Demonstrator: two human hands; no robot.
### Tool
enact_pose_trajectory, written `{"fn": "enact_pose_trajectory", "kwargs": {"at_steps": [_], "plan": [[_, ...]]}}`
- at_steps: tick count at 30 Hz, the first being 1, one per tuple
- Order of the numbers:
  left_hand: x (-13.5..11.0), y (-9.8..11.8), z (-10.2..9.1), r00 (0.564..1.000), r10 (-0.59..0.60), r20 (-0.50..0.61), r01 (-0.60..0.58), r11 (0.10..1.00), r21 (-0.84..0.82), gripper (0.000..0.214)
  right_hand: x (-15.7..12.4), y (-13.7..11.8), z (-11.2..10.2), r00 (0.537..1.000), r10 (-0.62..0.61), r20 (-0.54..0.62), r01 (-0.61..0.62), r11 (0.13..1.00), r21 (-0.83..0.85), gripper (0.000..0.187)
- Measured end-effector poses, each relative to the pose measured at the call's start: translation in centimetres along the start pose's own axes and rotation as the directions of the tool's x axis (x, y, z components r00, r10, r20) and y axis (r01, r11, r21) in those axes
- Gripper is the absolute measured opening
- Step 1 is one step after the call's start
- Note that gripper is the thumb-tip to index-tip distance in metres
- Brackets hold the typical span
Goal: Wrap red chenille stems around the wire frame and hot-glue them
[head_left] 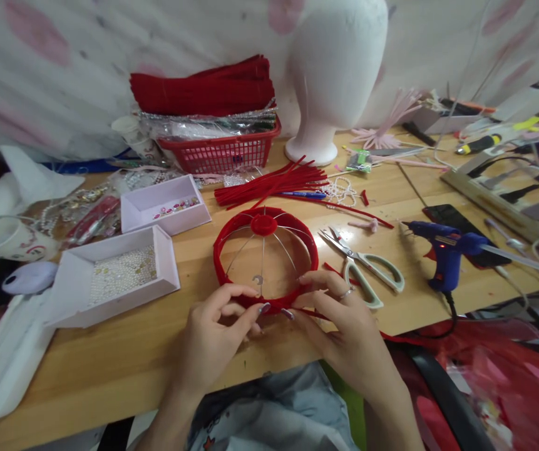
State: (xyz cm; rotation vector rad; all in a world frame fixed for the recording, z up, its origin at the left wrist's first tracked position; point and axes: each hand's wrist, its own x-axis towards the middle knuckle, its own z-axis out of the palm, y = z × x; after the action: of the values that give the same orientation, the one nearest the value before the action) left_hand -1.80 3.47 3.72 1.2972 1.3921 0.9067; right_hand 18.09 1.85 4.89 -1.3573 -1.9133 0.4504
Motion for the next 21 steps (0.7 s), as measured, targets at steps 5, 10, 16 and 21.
{"fn": "enact_pose_trajectory", "kwargs": {"at_steps": [5,10,16,21], "plan": [[0.19,-0.05,0.05,0.996,-0.089,0.03,0.09,0.995,-0.031,0.02,0.04,0.23,-0.02,1.0,-0.017,-0.002,0.017,1.0,0.0,0.007],[0.26,0.21,0.26,0.993,-0.114,0.03,0.115,0.992,-0.05,0.022,0.23,0.43,0.02,0.999,-0.04,-0.01,0.04,0.999,-0.001,0.007],[0.27,0.24,0.29,0.991,-0.126,0.043,0.128,0.99,-0.064,0.023,0.15,0.49,0.01,0.998,-0.063,-0.02,0.063,0.998,-0.001,0.007],[0.17,0.03,0.11,0.992,-0.115,0.059,0.119,0.99,-0.069,0.021,0.07,0.51,-0.06,0.996,-0.081,-0.03,0.081,0.997,-0.007,0.007]]}}
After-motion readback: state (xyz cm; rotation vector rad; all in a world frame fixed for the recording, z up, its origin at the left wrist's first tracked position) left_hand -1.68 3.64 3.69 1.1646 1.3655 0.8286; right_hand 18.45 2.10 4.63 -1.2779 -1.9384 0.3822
